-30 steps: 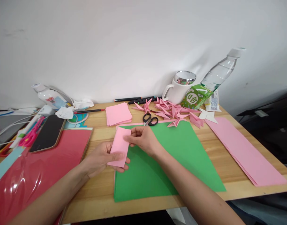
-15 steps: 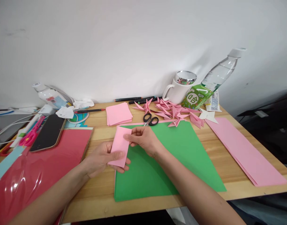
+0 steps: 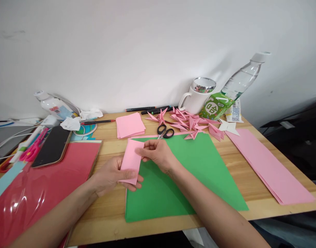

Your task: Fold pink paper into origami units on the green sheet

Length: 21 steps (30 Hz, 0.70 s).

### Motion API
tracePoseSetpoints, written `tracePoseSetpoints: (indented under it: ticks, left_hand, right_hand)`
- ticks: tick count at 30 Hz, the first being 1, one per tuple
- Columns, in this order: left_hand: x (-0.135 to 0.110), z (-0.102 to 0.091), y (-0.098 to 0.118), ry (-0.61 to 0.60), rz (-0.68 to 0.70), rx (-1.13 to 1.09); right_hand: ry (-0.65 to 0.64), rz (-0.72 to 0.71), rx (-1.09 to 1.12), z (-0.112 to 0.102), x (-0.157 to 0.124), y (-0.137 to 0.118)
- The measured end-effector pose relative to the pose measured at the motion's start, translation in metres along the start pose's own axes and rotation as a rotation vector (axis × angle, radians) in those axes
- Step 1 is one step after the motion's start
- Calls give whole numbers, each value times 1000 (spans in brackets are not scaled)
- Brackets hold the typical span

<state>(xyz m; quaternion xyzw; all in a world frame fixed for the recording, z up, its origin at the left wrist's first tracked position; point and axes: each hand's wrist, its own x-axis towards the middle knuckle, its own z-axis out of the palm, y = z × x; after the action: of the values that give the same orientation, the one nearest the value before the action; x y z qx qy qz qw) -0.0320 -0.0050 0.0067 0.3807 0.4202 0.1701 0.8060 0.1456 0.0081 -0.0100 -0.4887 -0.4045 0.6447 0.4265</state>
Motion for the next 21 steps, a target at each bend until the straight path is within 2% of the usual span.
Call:
tracePoseSetpoints:
  ticks: [21]
  left_hand:
    - [-4, 2, 1, -31, 14, -19]
  right_hand:
    - [24, 19, 5, 4, -3, -6]
